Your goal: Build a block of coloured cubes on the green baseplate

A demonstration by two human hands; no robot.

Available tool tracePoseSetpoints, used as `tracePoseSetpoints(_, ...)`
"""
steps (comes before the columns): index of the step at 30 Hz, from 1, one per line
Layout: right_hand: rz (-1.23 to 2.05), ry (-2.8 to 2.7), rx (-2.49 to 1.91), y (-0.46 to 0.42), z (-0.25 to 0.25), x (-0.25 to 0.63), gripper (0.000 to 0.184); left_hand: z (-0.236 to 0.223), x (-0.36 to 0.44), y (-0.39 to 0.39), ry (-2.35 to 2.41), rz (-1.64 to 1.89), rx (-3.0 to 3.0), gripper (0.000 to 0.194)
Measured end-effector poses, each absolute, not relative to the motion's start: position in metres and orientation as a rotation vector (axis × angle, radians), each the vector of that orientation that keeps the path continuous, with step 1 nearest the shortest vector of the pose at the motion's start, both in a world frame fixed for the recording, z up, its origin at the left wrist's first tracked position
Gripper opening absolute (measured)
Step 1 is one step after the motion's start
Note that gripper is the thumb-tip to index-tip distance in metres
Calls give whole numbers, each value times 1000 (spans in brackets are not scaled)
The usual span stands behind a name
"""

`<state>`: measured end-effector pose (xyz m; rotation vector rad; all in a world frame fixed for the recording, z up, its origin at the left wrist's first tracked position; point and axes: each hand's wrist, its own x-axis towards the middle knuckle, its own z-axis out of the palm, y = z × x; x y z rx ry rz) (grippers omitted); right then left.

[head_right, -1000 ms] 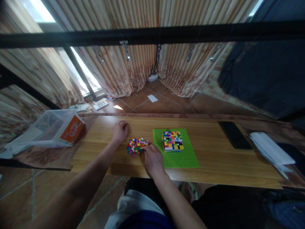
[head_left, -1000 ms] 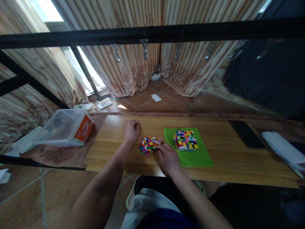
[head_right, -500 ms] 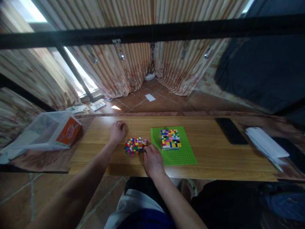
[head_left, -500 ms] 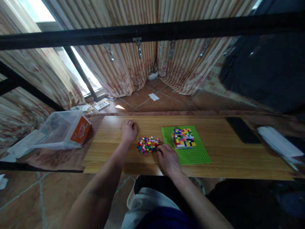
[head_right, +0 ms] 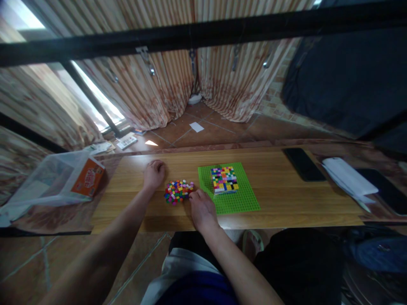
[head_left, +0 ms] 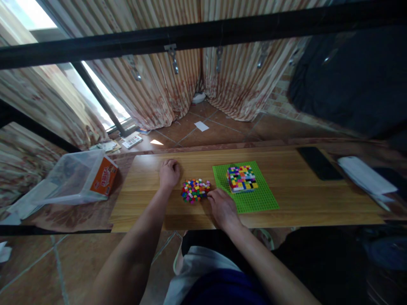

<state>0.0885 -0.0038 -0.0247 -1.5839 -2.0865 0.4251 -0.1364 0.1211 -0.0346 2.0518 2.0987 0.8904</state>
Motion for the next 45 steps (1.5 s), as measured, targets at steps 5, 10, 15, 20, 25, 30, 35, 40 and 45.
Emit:
tracePoseSetpoints(5,354,-2193,-1639,-10,-20,90,23,-34,-137,123,2095,866,2061,22)
tracePoseSetpoints(10,320,-2278,-1615,-12,-14,86,20,-36,-139,124,2097,891,2075,23)
tracePoseSetpoints(15,358,-2210,-1555,-14,-18,89,25,-34,-141,125,2071,884,2096,22)
tracePoseSetpoints(20,494,-1891,-1518,-21,-13,102,26,-33,-141,125,2071,888,2099,23)
tracePoseSetpoints(25,503,-1616,-1466,-22,7,130,24,-34,-141,126,2080,905,2082,23)
tracePoseSetpoints(30,464,-1487,-1510,-16,14,159,22,-36,-143,127,2080,908,2078,22)
tracePoseSetpoints(35,412,-1420,-1571,-7,10,177,24,-36,-145,128,2050,894,2109,23)
tracePoseSetpoints(40,380,-1461,-1584,5,13,184,28,-36,-145,128,2084,861,2116,24)
tracePoseSetpoints(45,332,-1504,-1720,16,17,184,25,-37,-145,129,2078,868,2127,24)
